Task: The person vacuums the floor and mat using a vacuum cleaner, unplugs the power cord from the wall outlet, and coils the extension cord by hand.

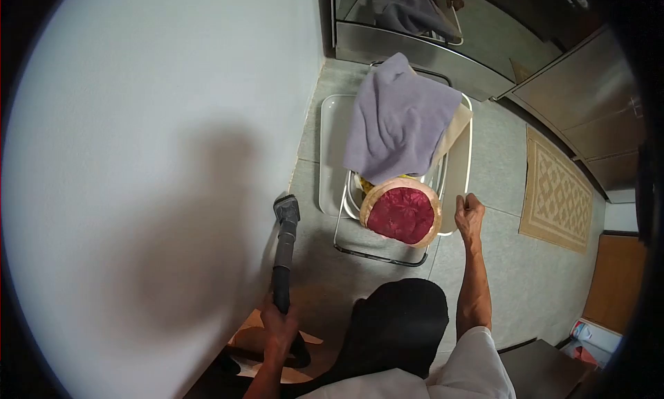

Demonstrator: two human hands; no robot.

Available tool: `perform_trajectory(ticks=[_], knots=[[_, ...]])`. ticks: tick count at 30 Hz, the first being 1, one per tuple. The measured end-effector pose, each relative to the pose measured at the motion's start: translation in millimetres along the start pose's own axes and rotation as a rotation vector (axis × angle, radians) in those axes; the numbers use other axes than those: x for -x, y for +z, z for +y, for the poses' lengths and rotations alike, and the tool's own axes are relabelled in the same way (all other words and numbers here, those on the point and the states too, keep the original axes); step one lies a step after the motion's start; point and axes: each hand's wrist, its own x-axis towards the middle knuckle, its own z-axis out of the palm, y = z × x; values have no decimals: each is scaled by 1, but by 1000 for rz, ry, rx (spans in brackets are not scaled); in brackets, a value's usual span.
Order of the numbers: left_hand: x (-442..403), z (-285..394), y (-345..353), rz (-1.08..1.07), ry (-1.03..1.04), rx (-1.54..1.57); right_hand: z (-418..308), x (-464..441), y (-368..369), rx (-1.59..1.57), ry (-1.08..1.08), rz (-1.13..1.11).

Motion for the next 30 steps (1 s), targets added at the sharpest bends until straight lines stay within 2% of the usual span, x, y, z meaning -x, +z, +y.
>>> perform_trajectory(ticks=[1,2,3,5,6,10,11,13,14,16,17,19,22,24,26,27,28,29,30], knots=[[-1,-4,7,57,133,-33,9,-6,-1,-80,56,-114],[1,-4,16,66,134,-32,10,-13,-2,-268,172,-186],[2,-3,20,55,112,-2,18,-17,4,-271,173,-191],[2,-7,32,44,94,31,30,-23,21,-878,346,-435],[-1,-12,37,37,39,47,-14,-22,2,-1067,559,-491],[0,-23,72,34,-19,63,24,-26,33,-1103,518,-474],[0,-20,80,23,-20,53,65,-30,59,-1147,560,-506],[0,-18,91,21,-27,64,47,-40,47,-1026,523,-506],[0,-18,95,13,-28,66,47,-44,52,-1063,525,-514],[-3,-23,99,113,207,101,31,-48,53,-1103,549,-481],[-1,-15,99,107,216,101,19,-47,50,-1189,575,-458],[5,11,98,-5,97,53,18,-54,53,-1187,616,-538],[-14,-3,116,-54,154,62,50,-52,75,-1110,538,-489],[-26,30,112,-118,186,207,66,-42,86,-1082,529,-438],[-45,58,112,-47,192,-4,66,-31,84,-1091,542,-362],[-58,64,110,12,283,-24,63,-26,80,-1102,548,-310],[-71,69,111,72,396,-49,96,-25,96,-1118,534,-345],[-81,74,105,95,390,-51,125,-19,113,-1150,558,-320],[-88,85,96,74,387,-15,70,-20,83,-1212,617,-280]])
